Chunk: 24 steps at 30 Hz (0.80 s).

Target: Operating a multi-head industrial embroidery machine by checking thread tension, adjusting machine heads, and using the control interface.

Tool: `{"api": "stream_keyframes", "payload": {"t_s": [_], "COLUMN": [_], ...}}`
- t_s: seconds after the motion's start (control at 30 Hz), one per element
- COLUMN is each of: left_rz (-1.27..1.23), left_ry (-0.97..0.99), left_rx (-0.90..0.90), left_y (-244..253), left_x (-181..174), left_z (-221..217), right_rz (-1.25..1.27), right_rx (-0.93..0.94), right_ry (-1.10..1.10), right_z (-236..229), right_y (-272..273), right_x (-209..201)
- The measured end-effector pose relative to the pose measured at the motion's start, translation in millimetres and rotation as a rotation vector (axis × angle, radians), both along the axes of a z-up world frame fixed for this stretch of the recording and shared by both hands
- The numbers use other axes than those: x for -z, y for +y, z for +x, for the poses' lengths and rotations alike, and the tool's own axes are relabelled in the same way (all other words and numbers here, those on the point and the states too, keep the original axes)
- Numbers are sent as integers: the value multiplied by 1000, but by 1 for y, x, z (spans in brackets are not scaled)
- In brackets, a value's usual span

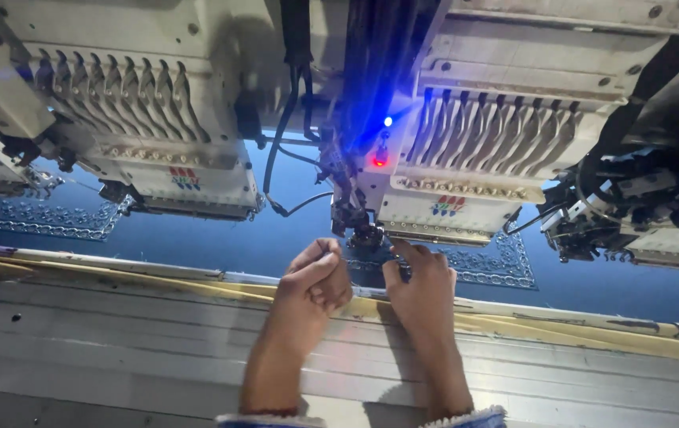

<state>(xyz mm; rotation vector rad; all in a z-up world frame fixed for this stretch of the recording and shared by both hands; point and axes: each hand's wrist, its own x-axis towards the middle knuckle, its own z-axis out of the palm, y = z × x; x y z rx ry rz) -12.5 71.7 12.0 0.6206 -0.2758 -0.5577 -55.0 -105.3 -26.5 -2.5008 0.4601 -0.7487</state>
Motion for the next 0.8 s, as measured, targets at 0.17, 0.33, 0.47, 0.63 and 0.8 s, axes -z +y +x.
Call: {"api": "stream_keyframes", "payload": {"t_s": [0.17,0.33,0.47,0.63,0.8], "left_rz": [32,40,134,173,82], "left_ry": [-138,-93,-101,-92,-121], "left_rx": [320,495,502,546,649], "left_y": [38,33,27,22,14], "left_x": [-28,-17,-22,-21,-21], "left_z": [-13,-12,-16,-18,-25], "right_rz": [28,-65,152,513,467], "right_rx": [42,23,81,-30,61], "right_ry": [100,328,262,221,326], "right_z": [5,6,13,5,4], "right_y": [-1,2,-7,0,3], "right_x": [3,-5,-2,-26,-41]}}
